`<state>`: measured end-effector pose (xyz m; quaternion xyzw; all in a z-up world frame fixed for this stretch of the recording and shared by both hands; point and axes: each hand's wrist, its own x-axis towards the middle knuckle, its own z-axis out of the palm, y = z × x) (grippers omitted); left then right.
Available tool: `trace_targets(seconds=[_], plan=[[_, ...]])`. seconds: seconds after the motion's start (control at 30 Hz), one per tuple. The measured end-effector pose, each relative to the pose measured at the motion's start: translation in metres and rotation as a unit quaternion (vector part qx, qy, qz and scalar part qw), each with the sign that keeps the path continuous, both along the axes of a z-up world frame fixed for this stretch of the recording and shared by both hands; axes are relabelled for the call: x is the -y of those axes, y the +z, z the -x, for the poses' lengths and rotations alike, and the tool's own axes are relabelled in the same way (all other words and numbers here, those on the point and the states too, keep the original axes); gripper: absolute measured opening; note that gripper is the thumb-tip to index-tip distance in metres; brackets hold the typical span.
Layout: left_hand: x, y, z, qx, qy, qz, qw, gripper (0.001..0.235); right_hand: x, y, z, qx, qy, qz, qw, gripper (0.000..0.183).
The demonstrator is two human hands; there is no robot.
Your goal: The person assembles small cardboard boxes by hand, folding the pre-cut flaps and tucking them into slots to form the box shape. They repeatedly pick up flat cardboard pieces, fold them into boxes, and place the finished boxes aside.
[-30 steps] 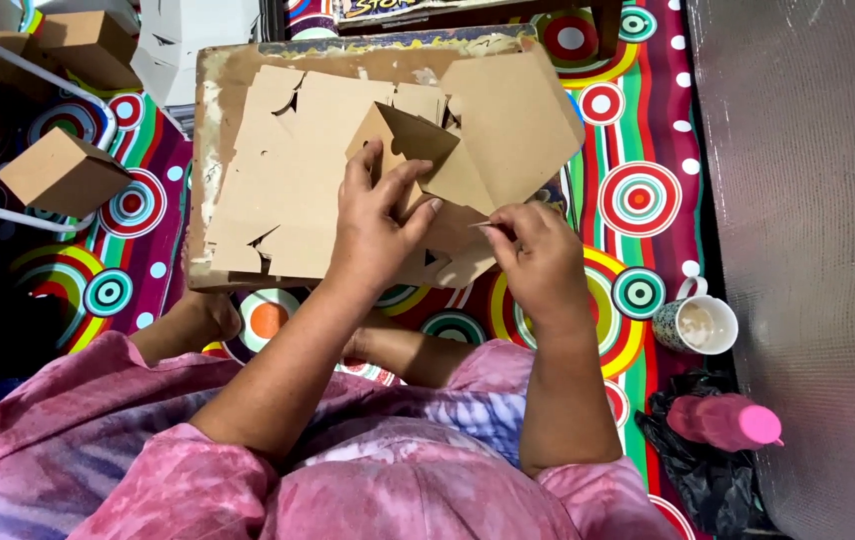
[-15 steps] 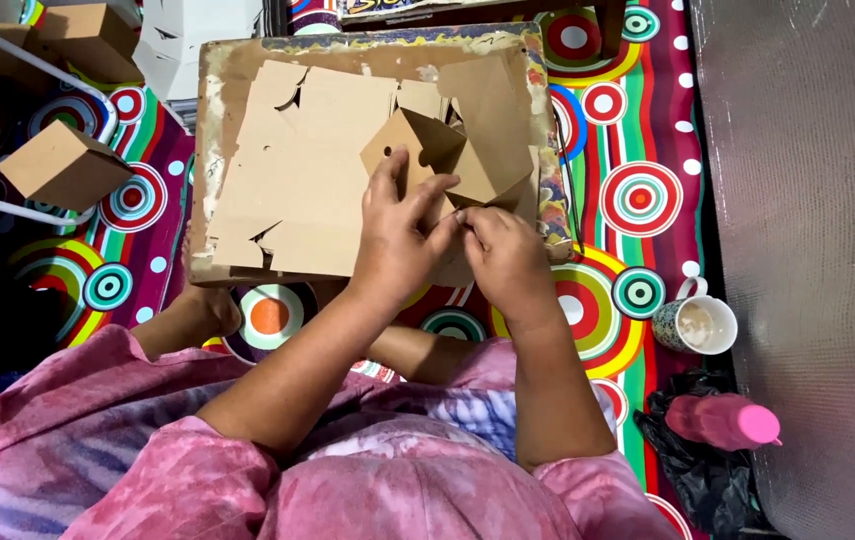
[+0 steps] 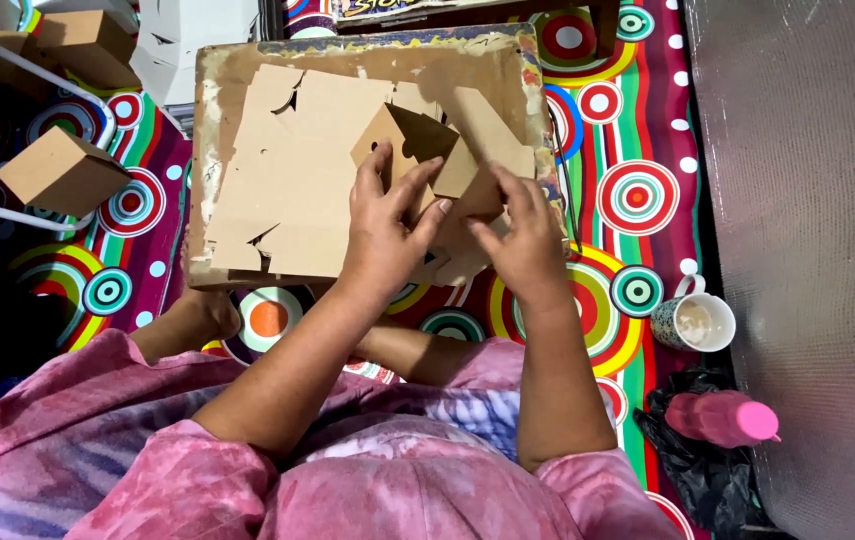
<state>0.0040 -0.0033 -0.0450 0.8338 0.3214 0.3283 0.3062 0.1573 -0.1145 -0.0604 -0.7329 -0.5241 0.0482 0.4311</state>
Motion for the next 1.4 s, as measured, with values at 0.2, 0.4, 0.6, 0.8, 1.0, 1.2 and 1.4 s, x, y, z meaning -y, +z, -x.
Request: trace_targets(seconds=[0.2, 0.4, 0.6, 0.8, 1.0, 1.2, 1.4], plan=[[-0.005, -0.004, 0.005, 0.037, -0.019, 0.031, 0.999, 0.065, 0.001, -0.019, -0.004, 0.013, 0.053, 0.000, 0.998, 0.067], [-0.048, 0.004, 0.023, -0.033, 0.015, 0.155, 0.987, 0.095, 0.002, -0.045, -0.019, -0.228, 0.153, -0.075, 0.958, 0.061], [-0.045, 0.021, 0.027, -0.027, -0.222, -0.002, 0.975, 0.103, 0.001, -0.028, -0.008, -0.449, 0.135, -0.160, 0.869, 0.085], [-0.015, 0.011, 0.017, 0.072, -0.231, -0.235, 0.941, 0.084, 0.005, -0.003, 0.012, -0.452, 0.108, -0.310, 0.829, 0.093], [-0.015, -0.011, 0.022, 0.017, -0.211, -0.285, 0.935, 0.082, 0.006, -0.017, 0.000, -0.435, 0.048, -0.321, 0.840, 0.088], [-0.017, -0.007, 0.026, 0.015, -0.219, -0.280, 0.935, 0.075, 0.022, 0.001, -0.018, -0.433, 0.081, -0.145, 0.886, 0.069], [-0.021, -0.028, 0.021, 0.037, -0.149, -0.295, 0.943, 0.073, 0.033, -0.001, -0.022, -0.260, 0.069, -0.105, 0.957, 0.048]])
